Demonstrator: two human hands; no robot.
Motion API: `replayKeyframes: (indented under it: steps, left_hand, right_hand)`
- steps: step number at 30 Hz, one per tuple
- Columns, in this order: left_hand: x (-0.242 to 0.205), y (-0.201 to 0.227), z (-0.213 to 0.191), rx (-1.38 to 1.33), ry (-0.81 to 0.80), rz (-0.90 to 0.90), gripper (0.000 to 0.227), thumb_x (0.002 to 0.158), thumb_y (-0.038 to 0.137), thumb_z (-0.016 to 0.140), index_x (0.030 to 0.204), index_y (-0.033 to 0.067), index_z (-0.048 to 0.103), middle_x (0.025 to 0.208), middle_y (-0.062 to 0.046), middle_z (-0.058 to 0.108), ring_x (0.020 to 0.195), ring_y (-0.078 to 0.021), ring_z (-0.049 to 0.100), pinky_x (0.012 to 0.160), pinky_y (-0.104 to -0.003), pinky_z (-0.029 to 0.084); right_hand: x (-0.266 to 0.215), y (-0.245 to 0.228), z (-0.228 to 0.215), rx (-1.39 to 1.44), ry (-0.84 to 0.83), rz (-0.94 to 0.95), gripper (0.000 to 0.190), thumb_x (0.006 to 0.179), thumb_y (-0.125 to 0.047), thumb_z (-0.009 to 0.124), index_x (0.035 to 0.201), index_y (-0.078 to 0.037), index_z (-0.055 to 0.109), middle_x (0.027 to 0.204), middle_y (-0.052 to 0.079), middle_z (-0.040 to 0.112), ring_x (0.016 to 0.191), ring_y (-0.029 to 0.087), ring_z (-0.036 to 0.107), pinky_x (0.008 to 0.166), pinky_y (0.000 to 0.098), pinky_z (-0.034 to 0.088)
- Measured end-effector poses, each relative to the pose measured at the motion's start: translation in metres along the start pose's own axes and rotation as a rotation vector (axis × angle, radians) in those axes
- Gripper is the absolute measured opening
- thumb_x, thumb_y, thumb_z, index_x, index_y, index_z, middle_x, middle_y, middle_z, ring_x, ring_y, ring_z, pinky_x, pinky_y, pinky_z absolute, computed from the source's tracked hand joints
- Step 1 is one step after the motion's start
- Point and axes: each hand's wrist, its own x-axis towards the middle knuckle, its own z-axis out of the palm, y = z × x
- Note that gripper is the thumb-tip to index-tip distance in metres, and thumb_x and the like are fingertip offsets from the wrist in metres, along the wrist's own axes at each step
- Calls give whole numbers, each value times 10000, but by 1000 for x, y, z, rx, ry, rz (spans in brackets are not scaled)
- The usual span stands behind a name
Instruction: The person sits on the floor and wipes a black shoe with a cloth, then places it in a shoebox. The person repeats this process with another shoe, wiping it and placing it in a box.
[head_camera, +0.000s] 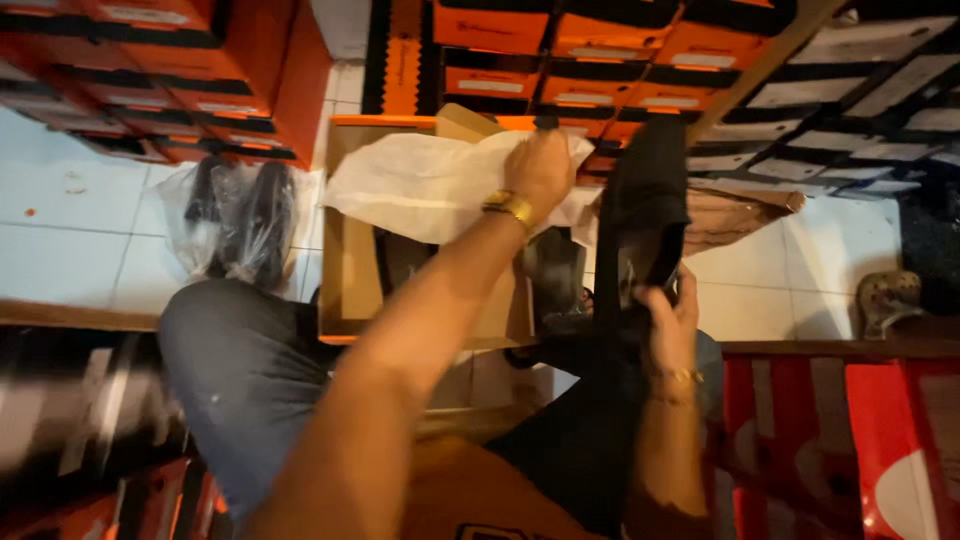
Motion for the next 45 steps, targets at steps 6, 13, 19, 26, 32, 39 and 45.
replayKeyframes:
  steps: [6, 13, 19, 26, 32, 39, 45]
  left_hand:
    - [13, -49, -78, -340, -269, 155, 230, 814, 378, 649, 812, 149, 681, 759, -104, 728, 831, -387, 750, 679, -536, 589]
    - [-76, -43, -109, -204, -10, 657, 214, 851, 299, 573, 683, 171, 607, 615, -79, 603, 605, -326, 641, 525, -485, 428]
    - [-151, -92, -169, -282, 174, 696, 135, 886, 304, 661, 996, 227, 649, 721, -31, 669, 712, -279, 703, 640, -435, 534]
    - [-167, -106, -180, -344, 154, 607, 190, 1022, 367, 524, 1132, 305, 667, 747, 3, 708, 705, -248, 714, 665, -407, 552]
    - [-191, -87, -204, -520, -44, 737, 231, 948, 396, 559, 824, 203, 578, 649, -53, 653, 683, -340, 703, 629, -465, 542]
    - [-200, -108, -200, -667, -122, 522, 268, 1057, 371, 521, 1127, 197, 713, 777, -92, 747, 792, -344, 737, 663, -461, 564]
    - [-186, -105, -189, -567, -166, 478, 241, 982, 425, 532, 1101, 311, 708, 786, -70, 753, 840, -335, 741, 755, -465, 578]
  right_hand:
    - [-74, -45, -17, -383, -473, -149, 809, 669, -14, 724, 1459, -70, 559, 1157, 112, 604, 1077, 240, 544, 965, 422, 481]
    - [-97, -51, -5, -400, -756, -137, 750, 722, -36, 731, 1449, -45, 546, 1349, 132, 624, 1237, 236, 565, 1093, 425, 408]
    - [-80, 4, -28, 315, -595, 508, 512, 807, -206, 584, 1272, -2, 655, 1108, 306, 682, 906, 462, 704, 748, 622, 574]
    - [-155, -28, 45, -177, -778, 155, 575, 763, -11, 649, 1337, 9, 663, 1328, 205, 674, 1220, 292, 627, 1042, 483, 507]
    - [-131, -17, 55, -78, -689, 206, 269, 1020, -159, 540, 1216, -26, 666, 1206, 140, 675, 1124, 237, 592, 1138, 503, 405]
    - [-127, -30, 55, 493, -880, 433, 713, 916, -666, 534, 1331, -90, 599, 1274, 193, 693, 1115, 376, 696, 857, 669, 574]
    - [-110, -9, 52, 0, -805, 124, 320, 1014, -138, 545, 1258, 66, 582, 1202, 151, 556, 967, 302, 603, 559, 658, 614]
